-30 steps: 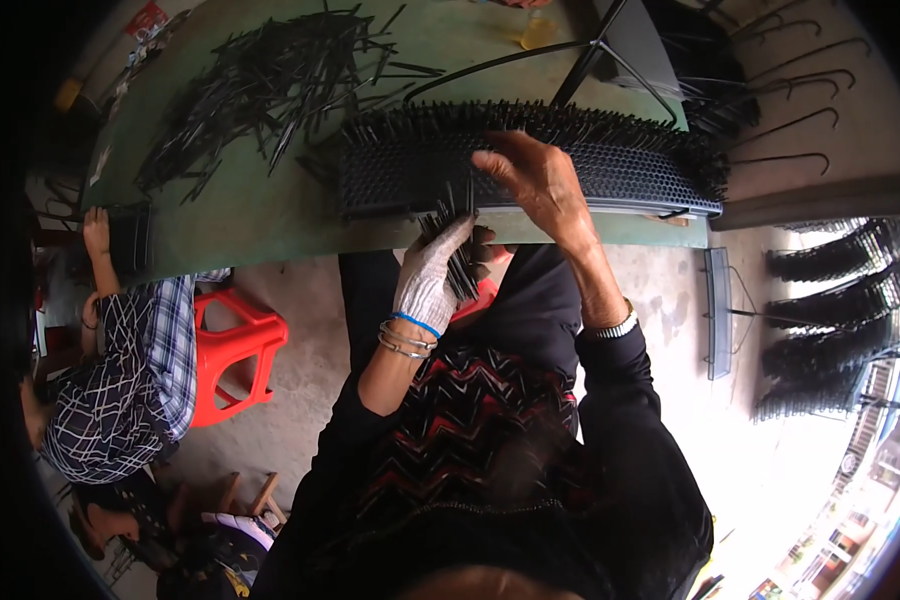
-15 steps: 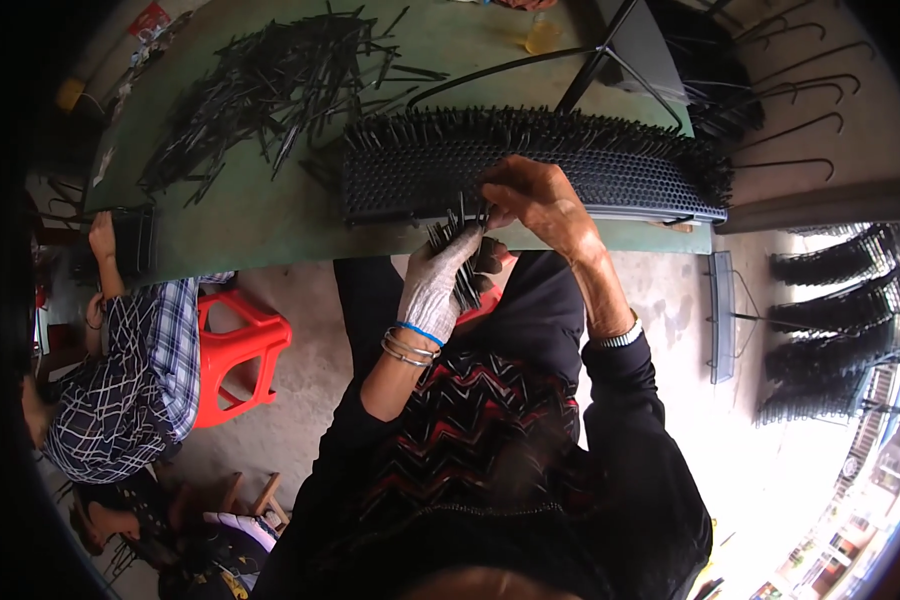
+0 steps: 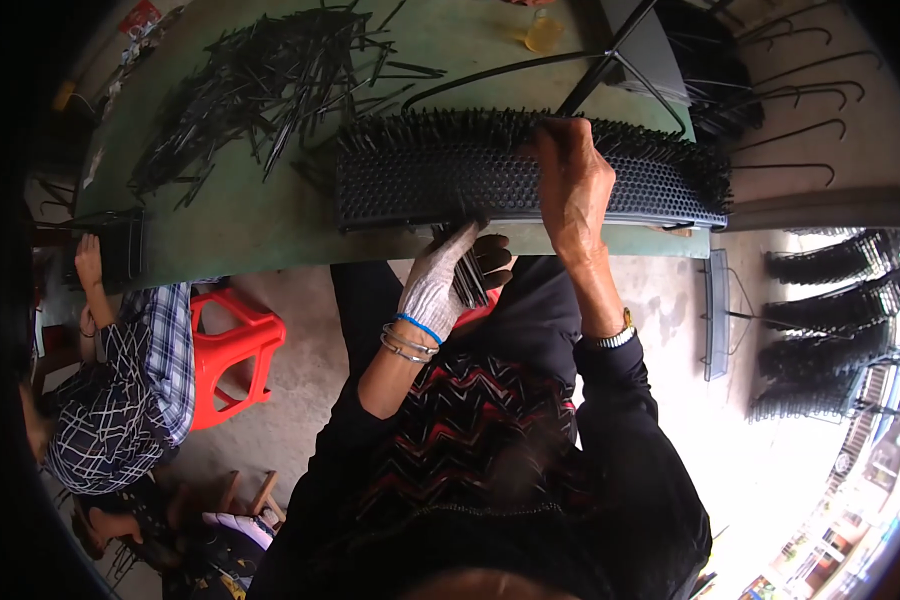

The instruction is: Manually inserting thin plastic strips into a perforated base plate for product assembly.

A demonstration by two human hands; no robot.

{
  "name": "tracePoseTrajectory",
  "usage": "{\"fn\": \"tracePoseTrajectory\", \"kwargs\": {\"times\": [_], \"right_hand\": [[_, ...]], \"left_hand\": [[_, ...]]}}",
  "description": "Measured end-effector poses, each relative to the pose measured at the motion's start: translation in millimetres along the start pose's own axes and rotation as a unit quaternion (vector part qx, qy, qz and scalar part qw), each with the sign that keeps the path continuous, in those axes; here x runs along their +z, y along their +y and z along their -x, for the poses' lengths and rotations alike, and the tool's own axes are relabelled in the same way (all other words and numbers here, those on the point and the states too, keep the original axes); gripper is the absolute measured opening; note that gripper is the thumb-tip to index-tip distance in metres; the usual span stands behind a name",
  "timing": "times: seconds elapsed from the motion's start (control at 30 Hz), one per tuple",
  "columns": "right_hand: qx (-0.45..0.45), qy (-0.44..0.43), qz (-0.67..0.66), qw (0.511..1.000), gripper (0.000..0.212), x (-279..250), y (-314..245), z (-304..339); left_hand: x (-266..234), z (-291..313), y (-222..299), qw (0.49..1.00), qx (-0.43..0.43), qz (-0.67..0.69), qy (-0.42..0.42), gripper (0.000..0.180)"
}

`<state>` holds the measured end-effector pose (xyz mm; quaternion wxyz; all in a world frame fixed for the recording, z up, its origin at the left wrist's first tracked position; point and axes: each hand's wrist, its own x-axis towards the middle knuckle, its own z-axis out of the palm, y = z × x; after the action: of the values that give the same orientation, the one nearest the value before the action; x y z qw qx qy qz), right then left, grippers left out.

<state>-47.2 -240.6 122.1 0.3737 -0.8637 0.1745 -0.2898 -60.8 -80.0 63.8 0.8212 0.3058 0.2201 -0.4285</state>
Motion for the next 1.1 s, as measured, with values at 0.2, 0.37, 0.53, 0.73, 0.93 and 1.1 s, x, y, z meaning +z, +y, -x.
{"fn": "tracePoseTrajectory", "kwargs": {"times": [0.2, 0.37, 0.53, 0.73, 0.93, 1.1], "right_hand": [[-0.058, 0.019, 0.02, 0.998, 0.007, 9, 7, -2], [-0.073, 0.018, 0.038, 0.996, 0.01, 8, 5, 0], [-0.065, 0.006, 0.004, 0.998, 0.009, 8, 7, -1], [-0.062, -0.044, 0.039, 0.996, 0.011, 11, 17, -3], [-0.126, -0.025, 0.139, 0.982, 0.011, 25, 15, -15], [-0.129, -0.054, 0.197, 0.97, 0.024, 26, 22, -11]], "left_hand": [[-13, -11, -9, 0.999, 0.02, 0.044, 0.02, 0.021], [-9, -6, -7, 0.998, 0.009, 0.058, 0.024, 0.019], [-6, 3, -1, 0.999, -0.004, 0.045, 0.017, 0.018], [-5, 8, 1, 0.999, 0.001, 0.012, 0.03, 0.019], [-3, 8, 4, 0.998, 0.034, -0.026, 0.051, 0.022], [0, 14, 5, 0.997, 0.043, -0.032, 0.05, 0.021]]}}
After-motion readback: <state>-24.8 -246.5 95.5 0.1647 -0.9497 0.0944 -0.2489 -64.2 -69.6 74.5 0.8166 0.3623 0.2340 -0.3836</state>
